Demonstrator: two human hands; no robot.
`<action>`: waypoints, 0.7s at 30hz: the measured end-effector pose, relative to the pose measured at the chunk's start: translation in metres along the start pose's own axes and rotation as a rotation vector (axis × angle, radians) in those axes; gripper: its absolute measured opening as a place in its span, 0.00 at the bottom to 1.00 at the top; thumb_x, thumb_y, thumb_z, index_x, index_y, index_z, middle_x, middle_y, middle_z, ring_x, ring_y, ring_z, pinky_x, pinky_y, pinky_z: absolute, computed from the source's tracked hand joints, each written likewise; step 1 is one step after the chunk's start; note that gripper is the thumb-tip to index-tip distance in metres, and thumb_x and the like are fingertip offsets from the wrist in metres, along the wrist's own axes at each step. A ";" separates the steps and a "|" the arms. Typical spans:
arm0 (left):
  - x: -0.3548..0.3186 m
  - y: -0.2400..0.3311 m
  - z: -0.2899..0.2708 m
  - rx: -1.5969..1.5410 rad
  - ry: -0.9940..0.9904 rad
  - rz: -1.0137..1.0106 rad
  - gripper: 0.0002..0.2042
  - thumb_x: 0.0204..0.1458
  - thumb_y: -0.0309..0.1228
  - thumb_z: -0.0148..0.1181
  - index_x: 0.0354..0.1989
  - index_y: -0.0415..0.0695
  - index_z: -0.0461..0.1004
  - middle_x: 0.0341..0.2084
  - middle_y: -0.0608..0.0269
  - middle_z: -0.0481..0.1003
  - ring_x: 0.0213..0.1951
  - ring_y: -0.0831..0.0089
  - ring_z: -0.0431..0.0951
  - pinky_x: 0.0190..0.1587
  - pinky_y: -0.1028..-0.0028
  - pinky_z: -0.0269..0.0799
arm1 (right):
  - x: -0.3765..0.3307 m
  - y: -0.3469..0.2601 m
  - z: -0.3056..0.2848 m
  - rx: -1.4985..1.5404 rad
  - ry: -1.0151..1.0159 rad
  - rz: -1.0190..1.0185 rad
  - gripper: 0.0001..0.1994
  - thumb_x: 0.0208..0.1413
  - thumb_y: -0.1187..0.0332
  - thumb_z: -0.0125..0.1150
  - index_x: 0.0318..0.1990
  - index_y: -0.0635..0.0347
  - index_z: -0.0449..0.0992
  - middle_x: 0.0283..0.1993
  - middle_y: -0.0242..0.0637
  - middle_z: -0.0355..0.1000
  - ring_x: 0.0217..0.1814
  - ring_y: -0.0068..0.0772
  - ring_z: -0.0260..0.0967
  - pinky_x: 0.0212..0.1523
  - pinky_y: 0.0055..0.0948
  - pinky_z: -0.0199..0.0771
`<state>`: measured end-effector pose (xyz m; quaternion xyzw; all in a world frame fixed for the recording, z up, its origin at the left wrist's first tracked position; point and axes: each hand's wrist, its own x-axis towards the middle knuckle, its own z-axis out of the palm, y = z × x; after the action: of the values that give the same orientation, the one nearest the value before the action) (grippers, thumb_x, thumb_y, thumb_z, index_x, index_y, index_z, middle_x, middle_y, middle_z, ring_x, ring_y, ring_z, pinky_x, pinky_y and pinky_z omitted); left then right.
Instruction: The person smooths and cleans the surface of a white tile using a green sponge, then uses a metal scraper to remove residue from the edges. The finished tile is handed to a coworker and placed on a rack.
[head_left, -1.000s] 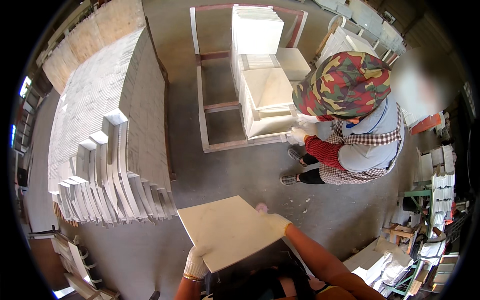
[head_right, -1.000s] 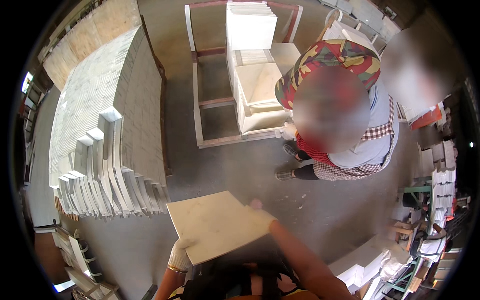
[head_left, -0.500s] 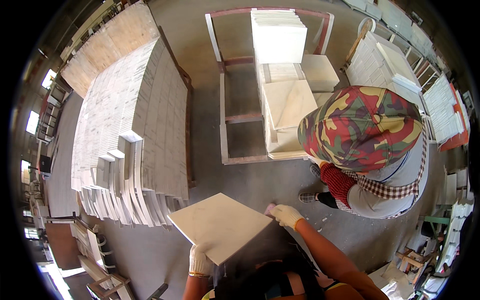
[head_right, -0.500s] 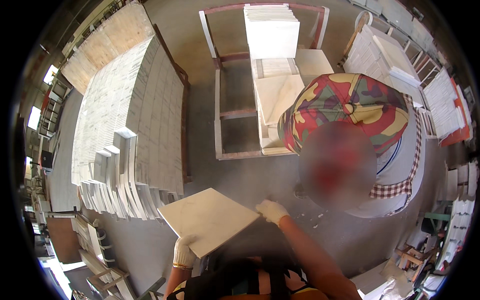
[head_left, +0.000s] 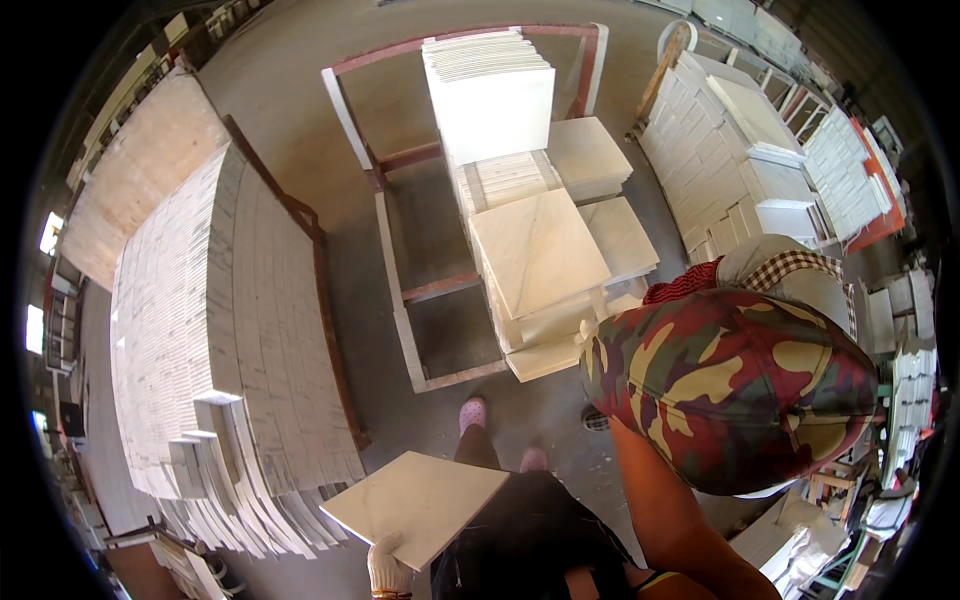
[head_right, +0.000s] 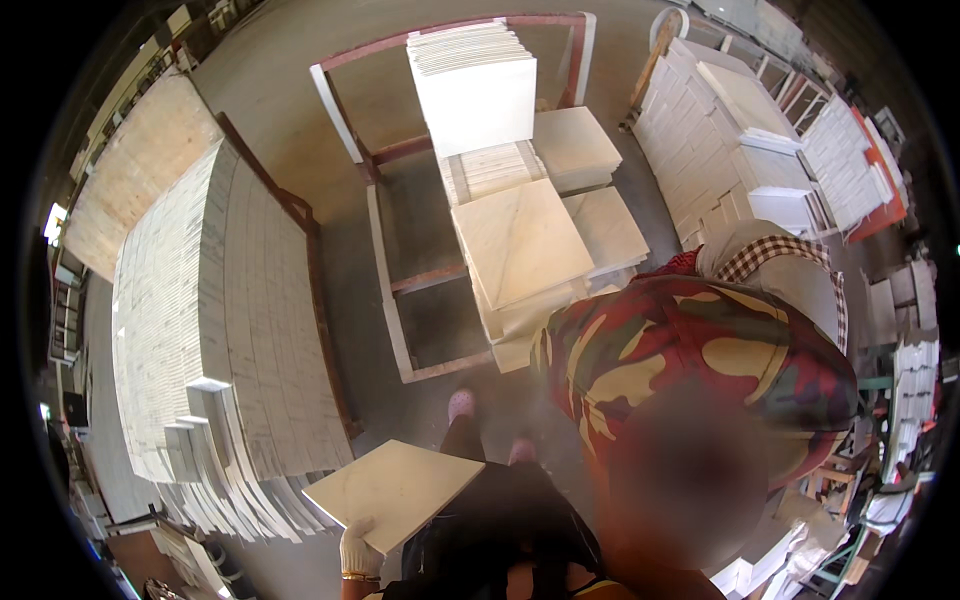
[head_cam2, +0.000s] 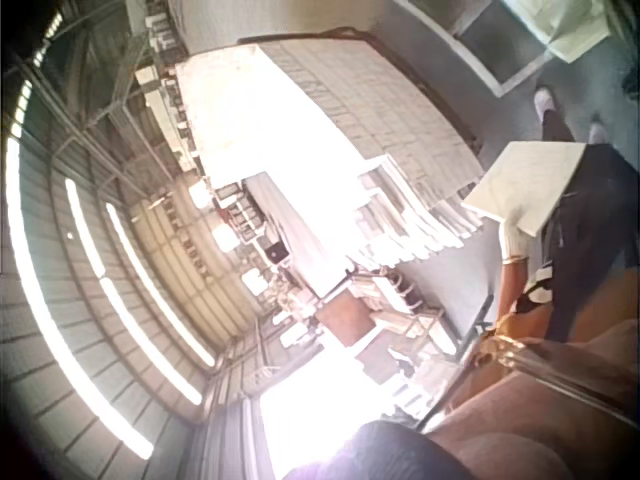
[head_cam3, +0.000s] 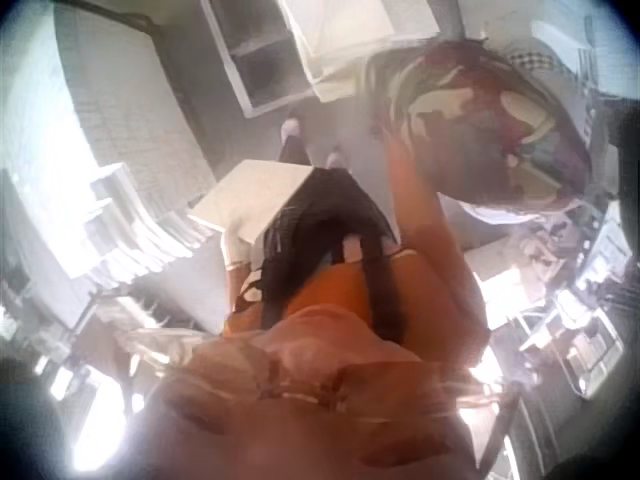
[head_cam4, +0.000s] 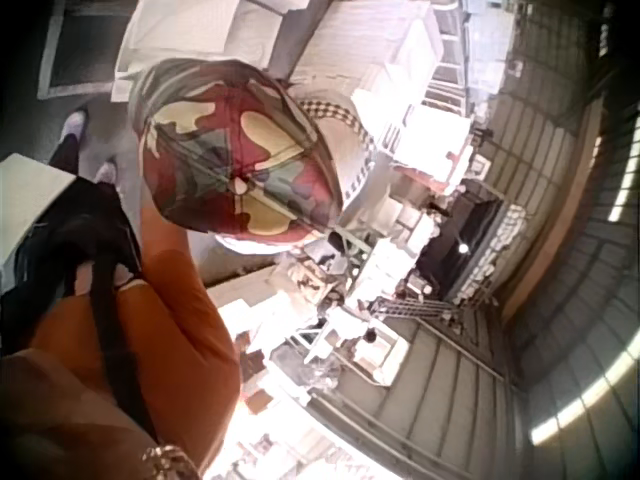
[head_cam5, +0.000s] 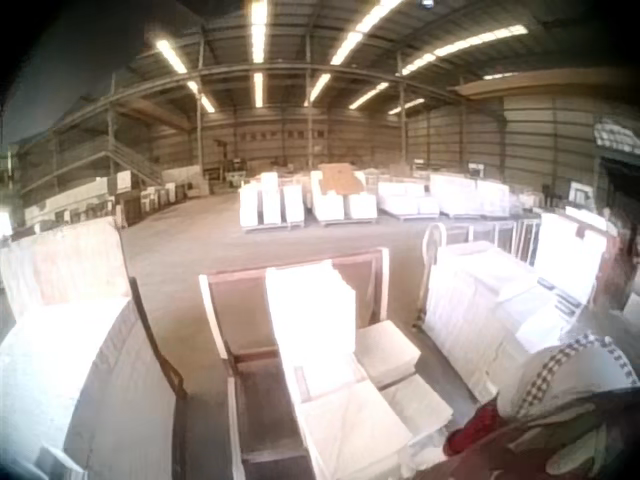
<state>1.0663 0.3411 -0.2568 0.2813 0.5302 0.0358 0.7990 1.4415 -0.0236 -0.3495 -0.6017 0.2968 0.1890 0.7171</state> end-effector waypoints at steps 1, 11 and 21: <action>0.011 0.007 0.002 -0.004 -0.009 -0.053 0.26 0.48 0.17 0.50 0.59 0.26 0.61 0.53 0.39 0.71 0.53 0.42 0.75 0.58 0.47 0.75 | 0.013 -0.009 0.002 0.086 0.018 -0.008 0.27 0.60 0.58 0.57 0.65 0.58 0.67 0.32 0.36 0.71 0.25 0.24 0.66 0.22 0.23 0.64; 0.031 0.107 0.075 0.664 -0.078 -0.092 0.19 0.51 0.17 0.53 0.53 0.32 0.76 0.54 0.46 0.76 0.58 0.57 0.73 0.64 0.64 0.65 | 0.108 -0.082 0.007 0.413 0.065 0.028 0.27 0.62 0.64 0.55 0.68 0.56 0.61 0.27 0.34 0.65 0.23 0.22 0.61 0.19 0.22 0.58; 0.076 0.137 0.056 1.071 -0.147 0.096 0.20 0.52 0.18 0.56 0.55 0.34 0.75 0.55 0.49 0.75 0.60 0.59 0.72 0.65 0.63 0.64 | 0.200 -0.097 -0.033 0.363 0.231 0.018 0.39 0.59 0.73 0.56 0.75 0.41 0.44 0.26 0.34 0.68 0.17 0.22 0.61 0.11 0.23 0.56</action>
<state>1.1804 0.4599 -0.2375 0.6749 0.4034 -0.2228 0.5763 1.6463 -0.0926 -0.4101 -0.4776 0.4114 0.0686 0.7733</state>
